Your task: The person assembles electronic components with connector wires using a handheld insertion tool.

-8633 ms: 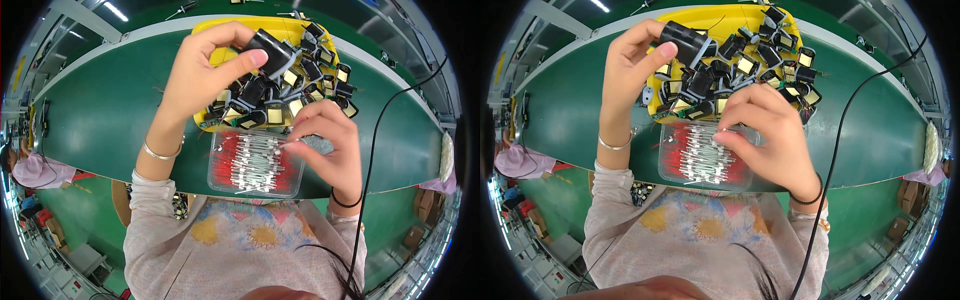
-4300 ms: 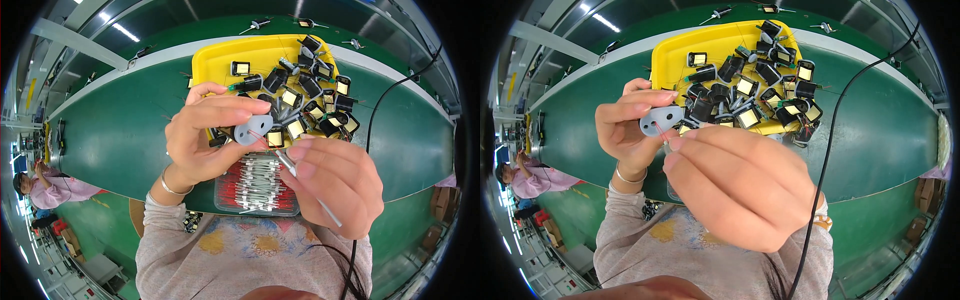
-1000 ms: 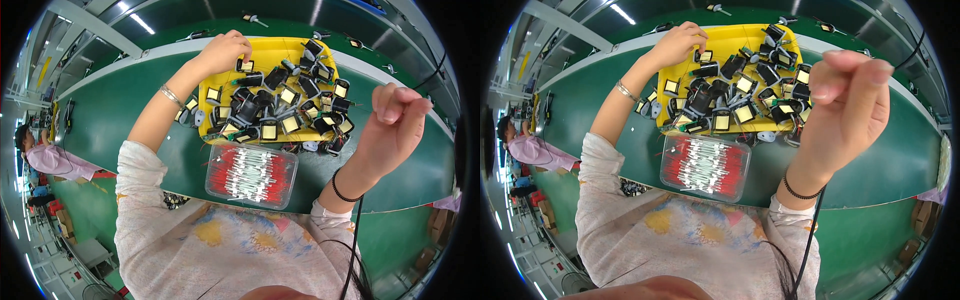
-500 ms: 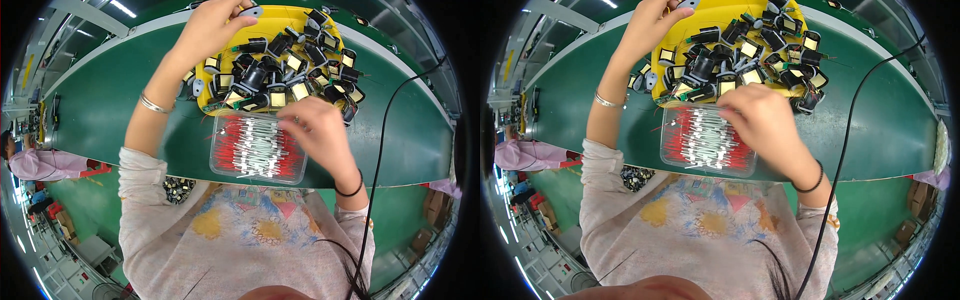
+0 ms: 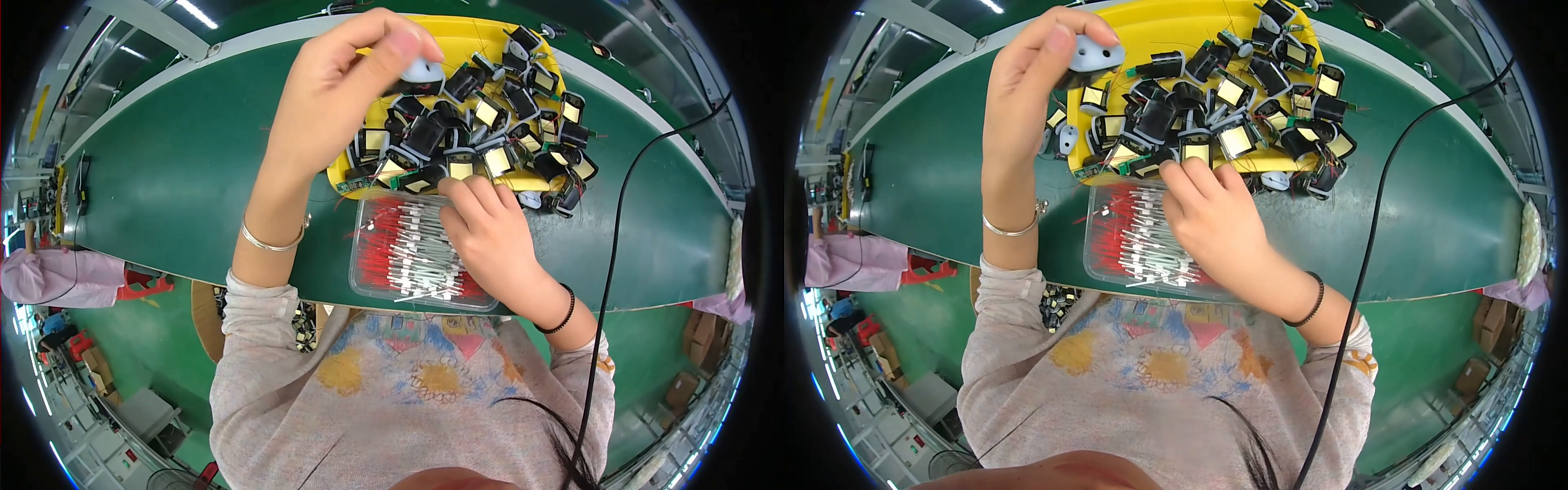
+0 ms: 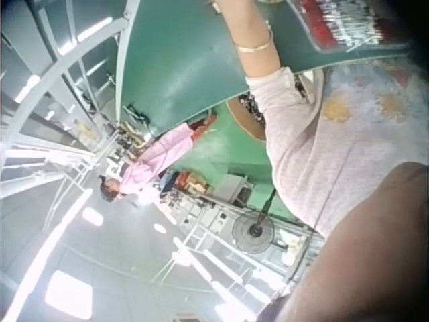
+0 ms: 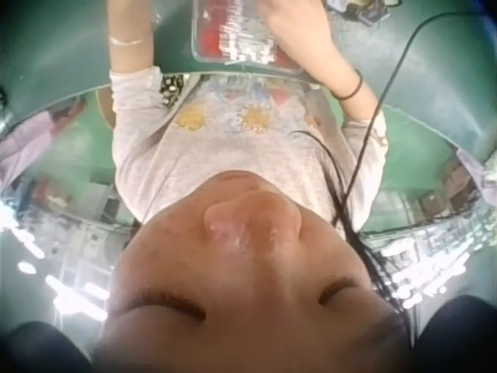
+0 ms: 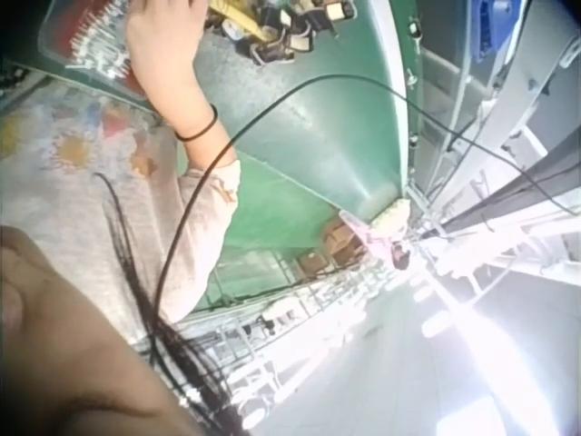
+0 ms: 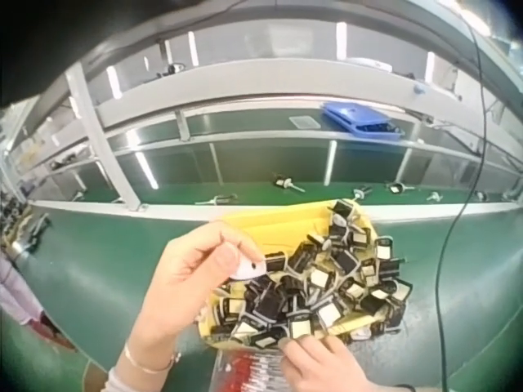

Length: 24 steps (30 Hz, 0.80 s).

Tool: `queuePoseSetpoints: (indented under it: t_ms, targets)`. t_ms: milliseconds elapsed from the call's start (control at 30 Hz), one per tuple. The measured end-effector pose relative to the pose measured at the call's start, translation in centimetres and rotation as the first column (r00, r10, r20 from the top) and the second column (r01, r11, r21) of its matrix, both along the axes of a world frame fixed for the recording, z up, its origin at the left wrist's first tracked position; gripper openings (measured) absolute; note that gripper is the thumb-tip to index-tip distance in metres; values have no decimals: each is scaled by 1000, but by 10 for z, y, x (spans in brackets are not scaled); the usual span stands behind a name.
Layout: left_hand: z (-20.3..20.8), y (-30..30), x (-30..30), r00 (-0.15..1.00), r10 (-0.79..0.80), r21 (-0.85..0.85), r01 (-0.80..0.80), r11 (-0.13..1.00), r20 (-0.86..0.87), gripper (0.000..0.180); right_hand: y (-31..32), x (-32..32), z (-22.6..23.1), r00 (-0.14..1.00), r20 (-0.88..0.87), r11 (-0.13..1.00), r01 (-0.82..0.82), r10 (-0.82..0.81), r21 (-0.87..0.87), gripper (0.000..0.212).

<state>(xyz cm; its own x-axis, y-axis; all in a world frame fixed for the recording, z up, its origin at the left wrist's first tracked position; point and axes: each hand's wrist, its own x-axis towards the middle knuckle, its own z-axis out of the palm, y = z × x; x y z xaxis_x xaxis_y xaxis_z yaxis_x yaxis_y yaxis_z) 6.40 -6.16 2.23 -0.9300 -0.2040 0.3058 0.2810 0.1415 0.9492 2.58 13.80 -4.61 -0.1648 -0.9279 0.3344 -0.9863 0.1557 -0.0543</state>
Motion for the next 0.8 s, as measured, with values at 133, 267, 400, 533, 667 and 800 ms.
queuePoseSetpoints:
  t_ms: [133,267,400,533,667,800]
  targets:
    - [-4,0,1,982,59,-204,-96,974,-177,22,-3,1,6,999,-17,998,-42,41,-52,15]
    - [5,3,7,985,3,-301,-55,952,-171,31,-16,-4,-6,999,-8,975,-40,39,-218,18]
    - [7,0,4,958,-139,-430,18,903,-251,37,-20,-7,-7,1000,-6,975,-30,29,-219,18]
    - [7,-1,2,923,-200,-477,21,879,-328,36,-19,-9,-9,997,-49,970,-75,66,-232,17]
    - [6,-3,3,921,-176,-457,-2,890,-347,36,-22,-9,-8,995,-79,976,-82,67,-201,17]
    - [5,-4,3,918,-167,-465,-20,885,-358,37,-22,-10,-9,992,-112,980,-77,57,-183,15]
